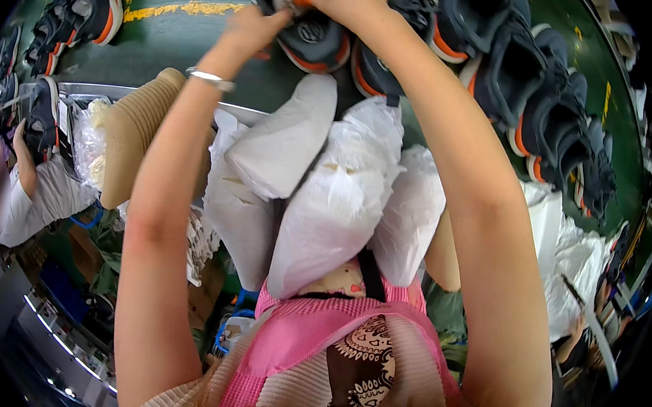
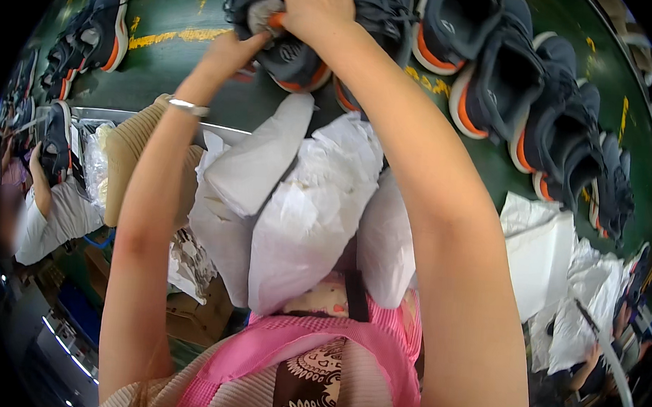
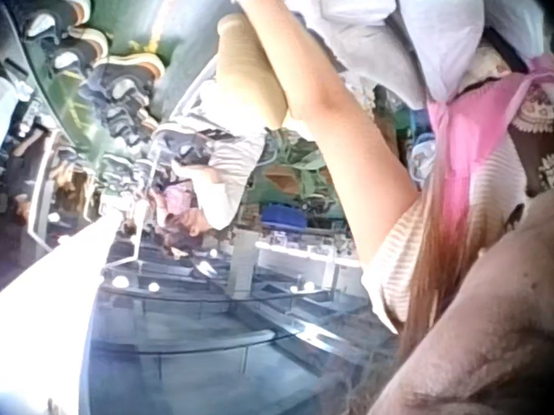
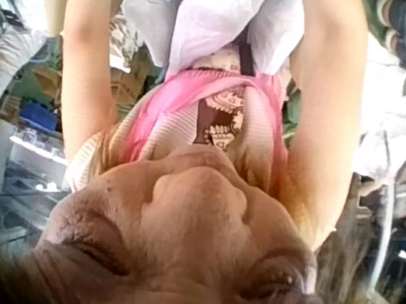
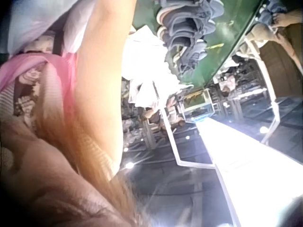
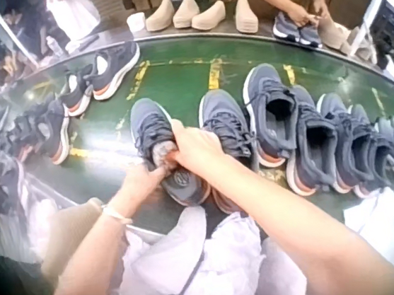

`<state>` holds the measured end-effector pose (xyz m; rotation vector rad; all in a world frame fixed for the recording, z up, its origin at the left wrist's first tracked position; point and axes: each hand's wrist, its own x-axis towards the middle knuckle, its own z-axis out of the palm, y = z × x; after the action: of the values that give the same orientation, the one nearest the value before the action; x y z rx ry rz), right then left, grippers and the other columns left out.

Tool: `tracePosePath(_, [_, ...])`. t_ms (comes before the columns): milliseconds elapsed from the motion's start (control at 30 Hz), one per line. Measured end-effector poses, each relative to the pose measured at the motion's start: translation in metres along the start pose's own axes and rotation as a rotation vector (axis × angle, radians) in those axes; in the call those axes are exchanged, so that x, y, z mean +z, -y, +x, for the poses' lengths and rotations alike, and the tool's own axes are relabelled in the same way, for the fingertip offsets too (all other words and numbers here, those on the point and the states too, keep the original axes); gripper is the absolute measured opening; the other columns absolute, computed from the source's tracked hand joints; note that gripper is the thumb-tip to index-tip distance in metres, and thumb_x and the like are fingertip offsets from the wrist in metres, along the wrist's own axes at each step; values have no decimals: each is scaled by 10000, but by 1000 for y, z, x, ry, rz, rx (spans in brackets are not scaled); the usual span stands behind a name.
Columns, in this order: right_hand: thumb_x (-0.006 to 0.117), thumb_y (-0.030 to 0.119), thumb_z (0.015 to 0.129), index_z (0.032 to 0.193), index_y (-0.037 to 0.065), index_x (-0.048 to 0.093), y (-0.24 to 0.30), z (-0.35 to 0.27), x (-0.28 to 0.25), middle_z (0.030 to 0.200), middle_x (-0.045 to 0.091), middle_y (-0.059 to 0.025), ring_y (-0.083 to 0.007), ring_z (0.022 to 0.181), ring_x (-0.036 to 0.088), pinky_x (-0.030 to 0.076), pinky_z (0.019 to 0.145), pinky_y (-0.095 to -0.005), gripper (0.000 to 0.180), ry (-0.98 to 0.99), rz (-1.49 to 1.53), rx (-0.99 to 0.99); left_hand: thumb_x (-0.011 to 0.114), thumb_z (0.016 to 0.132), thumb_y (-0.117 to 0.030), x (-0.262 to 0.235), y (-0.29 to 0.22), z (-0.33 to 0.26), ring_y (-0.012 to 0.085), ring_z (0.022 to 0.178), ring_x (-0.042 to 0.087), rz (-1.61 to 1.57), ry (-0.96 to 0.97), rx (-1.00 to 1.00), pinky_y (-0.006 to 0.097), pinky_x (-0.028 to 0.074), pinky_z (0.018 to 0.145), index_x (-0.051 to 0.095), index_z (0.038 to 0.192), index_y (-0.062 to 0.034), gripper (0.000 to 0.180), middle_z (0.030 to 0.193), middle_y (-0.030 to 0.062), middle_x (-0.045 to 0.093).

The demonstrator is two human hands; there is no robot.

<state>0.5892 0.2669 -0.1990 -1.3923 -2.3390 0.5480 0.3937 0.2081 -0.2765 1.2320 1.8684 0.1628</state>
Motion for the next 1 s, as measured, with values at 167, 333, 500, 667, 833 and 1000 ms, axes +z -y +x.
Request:
tracePosePath(167, [658, 216, 784, 934, 72, 589, 25, -95, 1, 806, 662, -88, -312, 765, 634, 503, 647, -408, 219, -358, 144, 1, 628, 785, -619, -10, 6, -82, 192, 788, 660, 21, 490, -112, 299, 538, 702, 608, 1071, 94, 769, 949, 181, 658])
tracePosePath(333, [645, 248, 813, 980, 56, 644, 49, -217, -21, 994, 650, -102, -291, 909, 592, 496, 733, -383, 254, -17, 369, 254, 640, 856, -459, 28, 13, -105, 171, 901, 648, -539, 854, -330, 307, 541, 774, 558, 1209, 3, 587, 1121, 122, 631])
tracePosePath(500, [624, 219, 830, 1093, 50, 628, 59, -248, -1, 1163, 597, -95, -287, 1070, 511, 446, 907, -375, 313, -159, 323, 235, 666, 865, -348, 39, 11, -113, 168, 926, 649, -894, 896, -515, 306, 555, 772, 561, 1191, -10, 482, 1125, 121, 629])
tracePosePath(667, [594, 280, 859, 1075, 23, 635, 61, -253, 9, 1148, 607, -109, -300, 1068, 516, 433, 919, -370, 338, -218, 352, 241, 633, 890, -296, -6, -7, -134, 154, 959, 630, -564, 729, -207, 292, 532, 816, 456, 1303, 13, 546, 1141, 113, 610])
tracePosePath(833, [535, 307, 904, 1097, 14, 622, 68, -242, 6, 1162, 602, -148, -325, 1079, 510, 393, 959, -384, 362, -271, 465, 238, 692, 832, -292, -38, -49, -191, 180, 1001, 620, -303, 491, 41, 300, 513, 831, 387, 1358, 11, 680, 1158, 119, 595])
tracePosePath(1000, [571, 218, 888, 1092, 47, 622, 46, -281, -36, 1100, 626, -141, -316, 1034, 547, 419, 929, -383, 271, -363, 461, 299, 760, 723, -283, -56, -49, -285, 262, 1232, 481, 55, 323, 533, 374, 399, 1016, 265, 1426, 37, 917, 1391, 188, 414])
